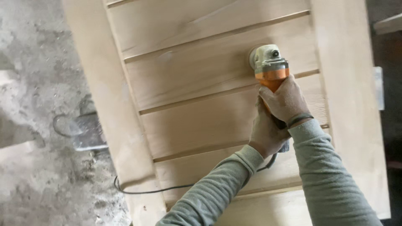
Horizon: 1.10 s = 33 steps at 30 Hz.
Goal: The person uses an electric sander to smooth the surface of a wooden door panel. They systematically move the tool across the flat panels and the raised frame edges, generating wood dust. The person occasionally pauses to wipe the surface with their gloved hand to check the finish.
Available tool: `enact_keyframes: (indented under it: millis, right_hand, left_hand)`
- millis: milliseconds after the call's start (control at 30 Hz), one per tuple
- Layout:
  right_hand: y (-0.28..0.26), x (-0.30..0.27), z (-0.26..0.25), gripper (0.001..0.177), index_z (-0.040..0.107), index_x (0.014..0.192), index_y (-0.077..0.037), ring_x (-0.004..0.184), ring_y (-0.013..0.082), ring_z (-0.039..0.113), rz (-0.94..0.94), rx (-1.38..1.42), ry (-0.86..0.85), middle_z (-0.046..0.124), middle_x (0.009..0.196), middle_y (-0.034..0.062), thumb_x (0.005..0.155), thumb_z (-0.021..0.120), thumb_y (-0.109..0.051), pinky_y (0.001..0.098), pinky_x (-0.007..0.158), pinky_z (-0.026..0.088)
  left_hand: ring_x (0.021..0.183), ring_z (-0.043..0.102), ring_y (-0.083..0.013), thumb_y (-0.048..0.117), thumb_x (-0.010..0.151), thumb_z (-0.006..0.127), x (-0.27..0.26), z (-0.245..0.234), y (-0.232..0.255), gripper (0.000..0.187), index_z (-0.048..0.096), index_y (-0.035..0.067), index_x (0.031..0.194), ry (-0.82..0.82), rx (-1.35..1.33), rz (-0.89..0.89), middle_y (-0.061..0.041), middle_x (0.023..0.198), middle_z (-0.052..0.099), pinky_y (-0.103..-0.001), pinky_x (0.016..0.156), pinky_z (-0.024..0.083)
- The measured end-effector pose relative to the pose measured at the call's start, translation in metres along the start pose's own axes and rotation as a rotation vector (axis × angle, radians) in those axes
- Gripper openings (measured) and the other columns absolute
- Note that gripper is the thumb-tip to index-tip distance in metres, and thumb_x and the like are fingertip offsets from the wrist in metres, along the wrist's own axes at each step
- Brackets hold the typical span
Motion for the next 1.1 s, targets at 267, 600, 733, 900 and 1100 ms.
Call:
enact_keyframes:
  millis: [267,600,733,900,1100]
  right_hand:
    - [-0.061,-0.019,0.067,0.073,0.05,0.127,0.012,0.11,0.0482,0.067,-0.005,-0.103,-0.13,0.067,0.115,0.0345,0.084,0.077,-0.04,0.0519,0.093,0.055]
    - [-0.161,-0.056,0.154,0.071,0.049,0.121,0.011,0.095,0.0491,0.07,-0.239,-0.187,-0.267,0.069,0.101,0.034,0.086,0.076,-0.044,0.0526,0.08,0.058]
    - [-0.19,-0.063,0.184,0.069,0.048,0.117,0.008,0.093,0.0459,0.072,-0.232,-0.19,-0.363,0.071,0.098,0.0309,0.082,0.076,-0.045,0.0512,0.08,0.059]
    - [-0.223,-0.046,0.2,0.063,0.05,0.113,0.005,0.099,0.0444,0.071,-0.277,-0.178,-0.374,0.071,0.102,0.029,0.085,0.075,-0.046,0.0507,0.087,0.057]
    - [-0.21,-0.028,0.169,0.064,0.049,0.114,0.005,0.101,0.0434,0.07,-0.215,-0.23,-0.387,0.07,0.104,0.0281,0.083,0.076,-0.045,0.0505,0.09,0.056]
  left_hand:
    - [0.122,0.068,-0.0386,0.043,0.075,0.087,-0.028,-0.078,-0.002,0.122,0.013,-0.005,0.16,0.168,0.041,0.07,-0.026,0.139,0.061,-0.046,0.098,0.059]
    - [0.107,0.074,-0.0345,0.04,0.082,0.082,-0.067,-0.175,-0.018,0.107,0.014,-0.005,0.151,0.356,-0.081,0.017,-0.02,0.124,0.068,-0.042,0.087,0.062]
    - [0.104,0.075,-0.028,0.035,0.091,0.078,-0.068,-0.201,-0.031,0.083,0.026,-0.002,0.144,0.346,-0.087,0.008,-0.016,0.121,0.07,-0.036,0.086,0.065]
    - [0.123,0.062,-0.023,0.018,0.089,0.08,-0.052,-0.231,-0.026,0.085,0.019,0.002,0.146,0.426,-0.418,0.233,-0.016,0.137,0.055,-0.035,0.103,0.057]
    - [0.121,0.064,-0.0255,0.017,0.09,0.08,-0.032,-0.196,-0.017,0.081,0.02,-0.001,0.143,0.388,-0.396,0.195,-0.019,0.135,0.058,-0.037,0.103,0.056]
Point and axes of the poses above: each hand's wrist, its own x-axis towards the middle knuckle, its own z-axis out of the palm, y = z × x, the point moved 6 cm from there along x, towards the middle knuckle
